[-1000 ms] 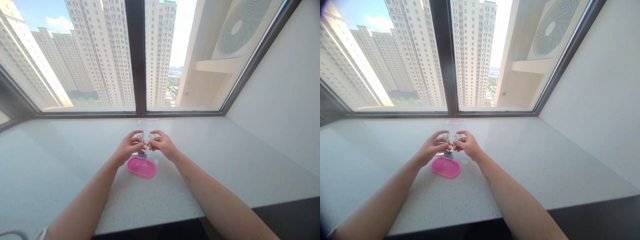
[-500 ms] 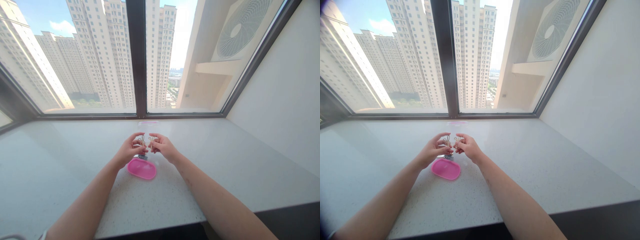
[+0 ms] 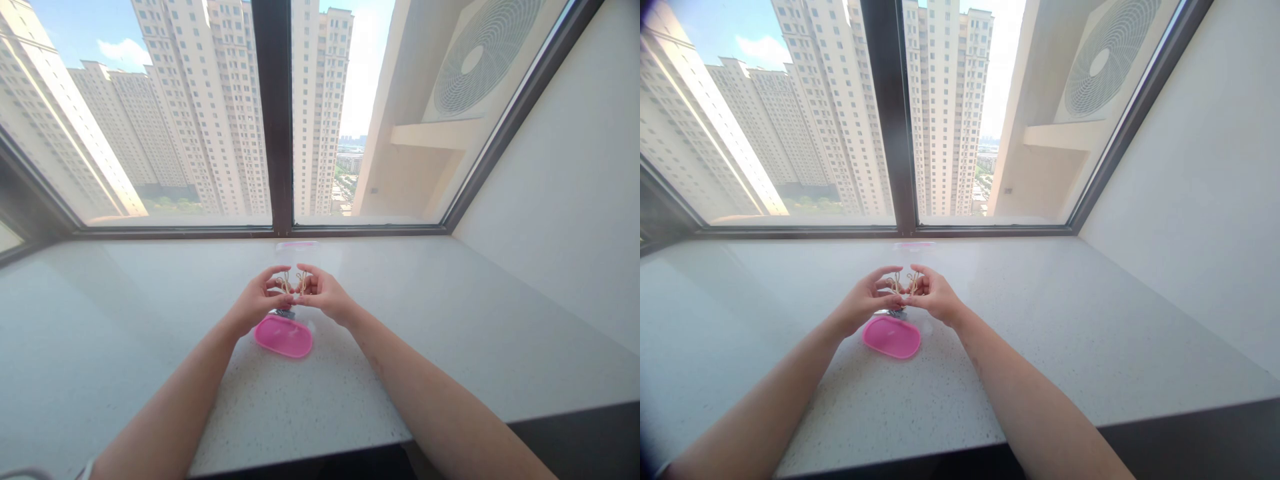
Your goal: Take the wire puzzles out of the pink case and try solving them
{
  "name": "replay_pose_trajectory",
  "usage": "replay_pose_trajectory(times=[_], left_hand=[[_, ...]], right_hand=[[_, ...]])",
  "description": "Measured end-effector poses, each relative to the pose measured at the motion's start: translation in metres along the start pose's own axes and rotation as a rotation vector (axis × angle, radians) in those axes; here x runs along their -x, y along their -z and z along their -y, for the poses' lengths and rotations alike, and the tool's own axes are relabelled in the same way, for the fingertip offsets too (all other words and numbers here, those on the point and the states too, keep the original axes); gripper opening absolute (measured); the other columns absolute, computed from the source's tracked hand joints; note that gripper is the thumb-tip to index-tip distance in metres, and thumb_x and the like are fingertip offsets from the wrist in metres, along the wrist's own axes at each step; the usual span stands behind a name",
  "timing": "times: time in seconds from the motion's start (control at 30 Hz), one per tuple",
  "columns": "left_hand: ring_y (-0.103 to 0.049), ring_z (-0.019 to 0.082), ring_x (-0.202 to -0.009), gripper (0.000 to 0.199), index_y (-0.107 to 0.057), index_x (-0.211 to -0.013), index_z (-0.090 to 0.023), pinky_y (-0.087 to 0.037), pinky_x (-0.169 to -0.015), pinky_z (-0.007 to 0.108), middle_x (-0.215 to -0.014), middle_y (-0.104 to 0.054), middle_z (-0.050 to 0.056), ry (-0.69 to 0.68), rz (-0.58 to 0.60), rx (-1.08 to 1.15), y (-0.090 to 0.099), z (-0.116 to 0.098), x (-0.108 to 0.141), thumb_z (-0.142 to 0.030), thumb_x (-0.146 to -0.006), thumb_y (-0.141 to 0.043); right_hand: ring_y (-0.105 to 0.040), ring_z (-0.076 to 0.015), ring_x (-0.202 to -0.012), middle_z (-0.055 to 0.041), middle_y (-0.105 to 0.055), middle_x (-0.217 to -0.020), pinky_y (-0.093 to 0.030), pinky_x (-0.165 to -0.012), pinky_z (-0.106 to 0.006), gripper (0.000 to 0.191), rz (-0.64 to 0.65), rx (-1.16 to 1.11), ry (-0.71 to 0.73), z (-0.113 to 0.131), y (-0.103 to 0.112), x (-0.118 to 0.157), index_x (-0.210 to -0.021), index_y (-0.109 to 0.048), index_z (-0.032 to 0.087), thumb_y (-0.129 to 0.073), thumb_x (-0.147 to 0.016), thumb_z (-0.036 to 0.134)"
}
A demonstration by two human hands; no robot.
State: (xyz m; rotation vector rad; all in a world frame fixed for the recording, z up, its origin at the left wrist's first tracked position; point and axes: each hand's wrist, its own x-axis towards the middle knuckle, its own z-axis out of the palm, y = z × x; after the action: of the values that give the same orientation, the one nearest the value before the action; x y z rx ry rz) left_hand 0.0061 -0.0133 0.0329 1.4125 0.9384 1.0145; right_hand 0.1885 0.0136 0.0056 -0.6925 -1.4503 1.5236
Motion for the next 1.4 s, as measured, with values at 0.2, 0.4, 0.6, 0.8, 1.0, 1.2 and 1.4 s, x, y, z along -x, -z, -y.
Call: replay_pose_trajectory(times=[0.2,0.4,0.6,0.8,1.0,1.2,1.4], left_hand=[[-0.066,0.017,-0.072,0.07,-0.046,-0.124,-0.023,-0.053,-0.068,0.033,-0.09,-0.063,0.003,-0.005,0.011,-0.009,0.0016,0.0028,-0.0008,-0.026,-0.062,-0.078],[-0.065,0.017,-0.072,0.07,-0.046,-0.124,-0.022,-0.054,-0.07,0.036,-0.089,-0.063,0.003,-0.02,-0.001,-0.007,0.0022,0.0032,-0.0011,-0.026,-0.062,-0.077],[-0.064,0.018,-0.074,0.07,-0.045,-0.125,-0.02,-0.055,-0.07,0.04,-0.087,-0.062,0.003,-0.043,-0.023,-0.007,0.0004,0.0003,-0.0004,-0.025,-0.064,-0.076],[-0.063,0.016,-0.069,0.067,-0.047,-0.125,-0.02,-0.055,-0.066,0.036,-0.088,-0.061,0.002,-0.06,-0.045,0.002,-0.0002,-0.0009,-0.0002,-0.023,-0.064,-0.075],[-0.061,0.014,-0.067,0.067,-0.047,-0.124,-0.02,-0.052,-0.062,0.03,-0.082,-0.062,0.0,-0.089,-0.074,-0.029,0.0022,0.0022,-0.0016,-0.019,-0.063,-0.075],[-0.061,0.014,-0.067,0.068,-0.044,-0.127,-0.02,-0.05,-0.062,0.029,-0.079,-0.062,0.0,-0.108,-0.06,-0.021,0.0035,0.0059,-0.0018,-0.017,-0.065,-0.074],[-0.062,0.016,-0.07,0.067,-0.045,-0.125,-0.019,-0.051,-0.065,0.031,-0.077,-0.062,0.0,-0.116,-0.049,0.0,0.0041,0.0067,-0.0019,-0.017,-0.065,-0.074]], right_hand=[[-0.054,-0.011,-0.066,0.0017,-0.058,-0.077,-0.047,-0.067,-0.028,0.081,0.003,0.088,0.034,-0.0007,-0.0005,-0.0001,-0.129,-0.043,0.018,-0.08,-0.057,0.021],[-0.053,-0.0117,-0.066,0.0018,-0.055,-0.076,-0.046,-0.066,-0.028,0.08,-0.017,0.209,0.091,-0.0027,-0.0006,0.0007,-0.133,-0.041,0.017,-0.077,-0.062,0.024],[-0.055,-0.0131,-0.069,0.0,-0.056,-0.079,-0.047,-0.068,-0.029,0.085,-0.044,0.237,0.128,-0.0045,-0.0004,0.0006,-0.137,-0.037,0.015,-0.078,-0.064,0.029],[-0.058,-0.0137,-0.068,0.0016,-0.057,-0.074,-0.048,-0.066,-0.03,0.086,-0.045,0.099,0.102,-0.0008,-0.0008,-0.0003,-0.136,-0.038,0.014,-0.079,-0.061,0.023],[-0.058,-0.0133,-0.068,0.0022,-0.058,-0.074,-0.048,-0.066,-0.029,0.091,-0.037,0.072,0.12,-0.0009,0.0002,-0.0013,-0.136,-0.038,0.014,-0.081,-0.056,0.02],[-0.056,-0.0123,-0.069,0.0025,-0.055,-0.075,-0.047,-0.065,-0.028,0.09,-0.008,0.109,0.157,-0.0044,0.0022,-0.0025,-0.138,-0.036,0.016,-0.08,-0.058,0.017],[-0.055,-0.0123,-0.069,0.0023,-0.053,-0.076,-0.047,-0.065,-0.028,0.087,0.004,0.172,0.189,-0.0051,0.0033,-0.0023,-0.138,-0.036,0.018,-0.077,-0.061,0.016]])
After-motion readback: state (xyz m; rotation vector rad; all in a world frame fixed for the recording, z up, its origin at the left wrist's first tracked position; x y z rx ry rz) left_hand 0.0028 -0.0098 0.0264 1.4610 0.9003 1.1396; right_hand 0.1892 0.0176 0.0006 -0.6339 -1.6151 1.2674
